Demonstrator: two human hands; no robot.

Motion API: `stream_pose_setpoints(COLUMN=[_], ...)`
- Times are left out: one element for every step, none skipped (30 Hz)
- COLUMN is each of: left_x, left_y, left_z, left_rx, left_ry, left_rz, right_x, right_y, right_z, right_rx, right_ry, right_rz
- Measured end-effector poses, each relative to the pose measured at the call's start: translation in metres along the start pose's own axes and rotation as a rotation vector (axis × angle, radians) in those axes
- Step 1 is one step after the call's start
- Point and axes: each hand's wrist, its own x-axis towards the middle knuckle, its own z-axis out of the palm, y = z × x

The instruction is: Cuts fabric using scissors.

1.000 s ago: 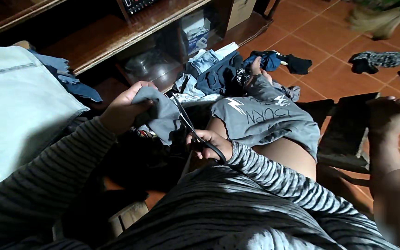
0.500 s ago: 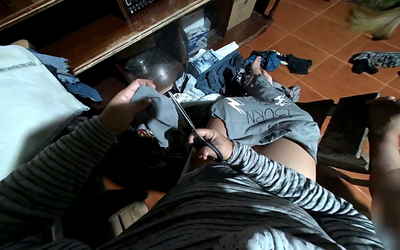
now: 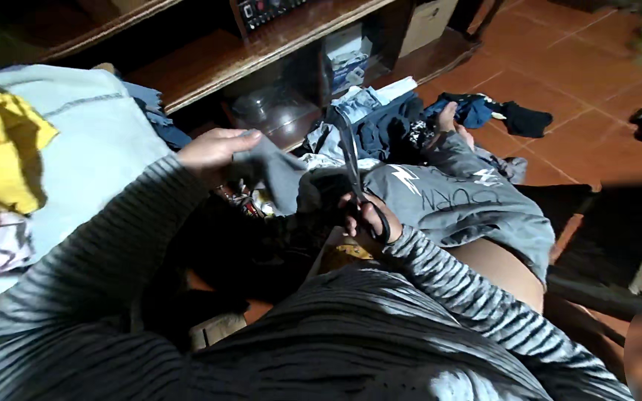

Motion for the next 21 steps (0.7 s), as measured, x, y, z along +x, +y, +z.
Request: stream_pose_setpoints(left_x=[-0.003, -0.006, -0.009, -0.013, -0.018, -0.023, -0.029, -0.036, -0.043, -0.051, -0.060, -0.068, -0.074, -0.080, -0.085, -0.090, -0.094, -0.098, -0.103, -0.108, -0.113], left_y=[0.005, 0.010, 0.015, 0.022, 0.028, 0.034, 0.040, 0.047, 0.053, 0.058, 0.063, 0.066, 0.066, 0.065, 0.064, 0.061, 0.059, 0.059, 0.060, 0.062, 0.065], left_z=[-0.004, -0.005, -0.005, -0.007, -0.011, -0.016, -0.020, -0.024, -0.028, -0.032, -0.038, -0.045, -0.054, -0.062, -0.071, -0.078, -0.084, -0.087, -0.089, -0.091, -0.093], left_rx=[-0.062, -0.201, -0.348, -0.460, -0.520, -0.525, -0.495, -0.449, -0.393, -0.307, -0.215, -0.111, 0.000, 0.122, 0.266, 0.415, 0.554, 0.682, 0.798, 0.895, 0.979], left_ry=[0.022, 0.064, 0.100, 0.134, 0.151, 0.166, 0.194, 0.233, 0.274, 0.335, 0.405, 0.479, 0.559, 0.638, 0.713, 0.775, 0.829, 0.877, 0.906, 0.919, 0.921], left_rz=[-0.055, -0.077, -0.078, -0.070, -0.042, 0.003, 0.067, 0.165, 0.281, 0.382, 0.465, 0.541, 0.617, 0.694, 0.779, 0.866, 0.941, 1.000, 1.030, 1.034, 1.007], right_x=[-0.003, -0.006, -0.009, -0.012, -0.013, -0.014, -0.013, -0.012, -0.012, -0.012, -0.013, -0.014, -0.014, -0.014, -0.013, -0.014, -0.014, -0.015, -0.014, -0.014, -0.014], right_y=[0.006, 0.010, 0.013, 0.016, 0.018, 0.020, 0.021, 0.019, 0.017, 0.016, 0.017, 0.018, 0.020, 0.022, 0.024, 0.026, 0.027, 0.029, 0.032, 0.035, 0.036], right_z=[-0.004, -0.008, -0.012, -0.016, -0.020, -0.023, -0.026, -0.026, -0.025, -0.025, -0.026, -0.027, -0.029, -0.031, -0.033, -0.035, -0.036, -0.038, -0.040, -0.042, -0.044], right_rx=[0.013, 0.013, 0.007, -0.001, -0.004, 0.004, 0.020, 0.042, 0.078, 0.110, 0.132, 0.136, 0.129, 0.126, 0.129, 0.138, 0.155, 0.169, 0.188, 0.204, 0.241], right_ry=[0.015, 0.032, 0.052, 0.064, 0.068, 0.073, 0.087, 0.103, 0.111, 0.112, 0.108, 0.108, 0.114, 0.118, 0.119, 0.119, 0.121, 0.130, 0.134, 0.122, 0.077], right_rz=[0.005, 0.022, 0.047, 0.076, 0.100, 0.112, 0.103, 0.089, 0.078, 0.068, 0.061, 0.058, 0.060, 0.061, 0.061, 0.059, 0.060, 0.062, 0.066, 0.053, 0.010])
